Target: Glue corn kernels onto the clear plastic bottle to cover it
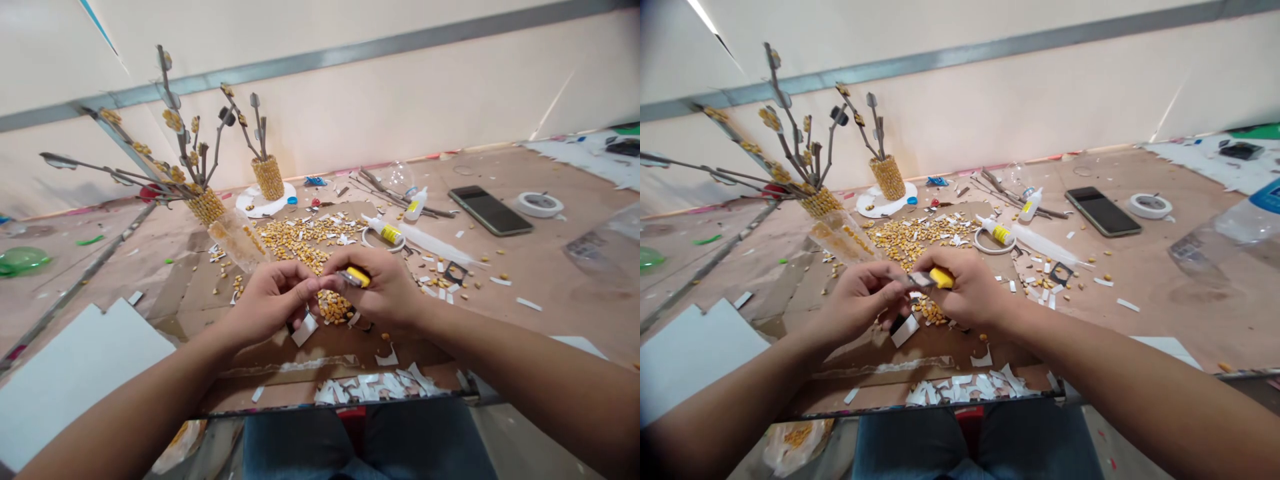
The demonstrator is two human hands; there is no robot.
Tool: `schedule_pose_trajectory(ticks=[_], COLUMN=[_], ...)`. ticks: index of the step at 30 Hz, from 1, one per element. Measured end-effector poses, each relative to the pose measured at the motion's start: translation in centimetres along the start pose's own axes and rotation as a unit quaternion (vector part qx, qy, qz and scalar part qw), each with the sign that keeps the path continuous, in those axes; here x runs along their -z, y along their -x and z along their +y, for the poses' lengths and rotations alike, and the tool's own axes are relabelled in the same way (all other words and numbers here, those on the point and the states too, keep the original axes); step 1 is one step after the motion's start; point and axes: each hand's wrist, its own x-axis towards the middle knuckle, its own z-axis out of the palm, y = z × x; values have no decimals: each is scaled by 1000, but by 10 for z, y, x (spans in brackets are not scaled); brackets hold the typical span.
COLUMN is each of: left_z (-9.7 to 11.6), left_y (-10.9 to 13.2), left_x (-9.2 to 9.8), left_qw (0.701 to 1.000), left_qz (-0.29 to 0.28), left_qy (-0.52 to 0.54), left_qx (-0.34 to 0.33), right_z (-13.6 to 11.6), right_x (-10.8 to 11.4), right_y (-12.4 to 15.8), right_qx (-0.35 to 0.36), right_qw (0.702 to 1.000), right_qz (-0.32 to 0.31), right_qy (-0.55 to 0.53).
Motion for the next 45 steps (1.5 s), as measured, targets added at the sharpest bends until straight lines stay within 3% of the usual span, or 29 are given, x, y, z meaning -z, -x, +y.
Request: schedule_pose_trajectory(ticks=[2, 5, 7, 9, 12, 15, 18, 23, 27, 32, 37, 45], left_z=[3, 15, 25, 32, 30, 22, 16, 13, 8, 8, 10, 11], left_y=[1, 0, -1, -1, -2, -6, -12, -17, -18, -17, -13, -9], left_x=[14, 50, 76, 100, 125, 137, 139, 131, 115, 92, 83, 76], left_qw=[977, 850, 798, 789, 833, 884, 912, 936, 971, 983, 985, 980], left_qz=[93, 216, 248, 253, 207, 164, 161, 202, 168, 124, 102, 130], left_qy=[-129, -316, -425, -494, -496, -431, -373, -278, -130, -38, -25, -47], left_qx=[-144, -363, -349, -261, -133, -70, -58, -70, -113, -133, -137, -142], right_z=[-1, 1, 4, 6, 10, 12, 12, 9, 5, 2, 0, 2], right_x=[-1, -2, -2, -2, -3, -3, -3, 0, 0, 0, 1, -2], right_y=[-2, -6, -9, -11, -11, -10, -10, -12, -12, -11, -12, -11], right_qx=[-62, -145, -187, -212, -233, -236, -226, -232, -242, -240, -252, -278], right_qw=[997, 985, 976, 969, 964, 965, 971, 972, 969, 967, 961, 942], right_qz=[40, 72, 86, 95, 93, 81, 63, 4, -22, -15, -22, -3], right_qy=[-20, -60, -77, -85, -85, -79, -54, -33, -36, -85, -111, -188])
